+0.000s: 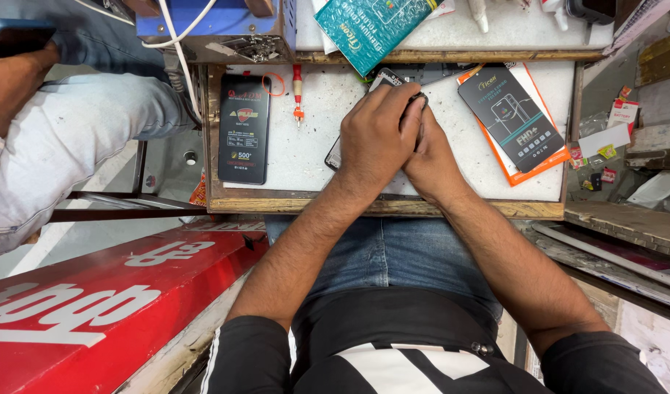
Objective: The person repairs a smartphone at a workbench. They handle the disassembled phone body, peel a protective backing from a new screen or panel, align and press it onto the phone frame, and press along the edges to seat it, working with the phone parts and a small tool on the bench.
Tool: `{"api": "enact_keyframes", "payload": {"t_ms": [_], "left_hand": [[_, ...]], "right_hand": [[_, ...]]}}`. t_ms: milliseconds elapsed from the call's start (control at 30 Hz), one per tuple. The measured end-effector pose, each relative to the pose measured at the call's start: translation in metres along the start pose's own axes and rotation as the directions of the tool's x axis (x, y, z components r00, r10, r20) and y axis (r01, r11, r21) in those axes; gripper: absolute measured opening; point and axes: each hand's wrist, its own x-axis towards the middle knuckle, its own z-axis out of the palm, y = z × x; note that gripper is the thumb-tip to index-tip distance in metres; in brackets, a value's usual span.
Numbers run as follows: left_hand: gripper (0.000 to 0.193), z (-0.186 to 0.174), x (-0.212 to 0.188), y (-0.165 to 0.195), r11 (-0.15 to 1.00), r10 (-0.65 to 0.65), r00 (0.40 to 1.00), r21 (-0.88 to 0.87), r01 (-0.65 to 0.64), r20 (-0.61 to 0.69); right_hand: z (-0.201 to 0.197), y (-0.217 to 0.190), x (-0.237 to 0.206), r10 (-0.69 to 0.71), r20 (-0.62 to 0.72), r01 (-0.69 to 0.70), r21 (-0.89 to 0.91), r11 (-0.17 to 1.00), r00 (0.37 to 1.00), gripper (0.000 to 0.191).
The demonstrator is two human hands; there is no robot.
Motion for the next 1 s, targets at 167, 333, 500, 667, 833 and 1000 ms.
{"api": "enact_keyframes", "payload": {"t_ms": [167,333,500,667,833,1000], "left_hand": [[0.012,0.003,-0.001,-0.005,0.982,0.176,0.984,0.067,-0.176,0.005],[0.018,-0.003,0.009,-0.019,0.948,0.315,0.940,0.009,-0.318,0.129],[0.025,-0.015,0.016,-0.021,0.938,0.335,0.913,0.011,-0.347,0.233],[0.011,-0.031,0.020,-0.024,0.978,0.179,0.952,-0.146,-0.146,0.249],[0.011,-0.042,0.008,-0.021,0.903,-0.119,0.978,-0.390,0.178,0.172],[0.009,-0.050,0.002,-0.024,0.857,-0.335,0.933,-0.370,0.359,0.129]], "right_hand": [[-0.001,0.000,0.000,0.037,-0.017,-0.038,-0.066,0.997,0.999,0.053],[0.000,0.003,0.002,0.069,-0.017,-0.068,0.056,0.996,0.997,0.061],[0.000,0.006,0.004,0.109,0.004,-0.108,0.144,0.984,0.994,0.062],[0.001,0.007,0.005,0.006,0.039,-0.018,0.296,0.955,0.999,0.057],[0.001,0.005,0.004,0.020,0.057,-0.040,0.373,0.927,0.998,0.050],[0.003,-0.001,0.002,0.094,0.046,-0.104,0.375,0.921,0.995,0.056]]}}
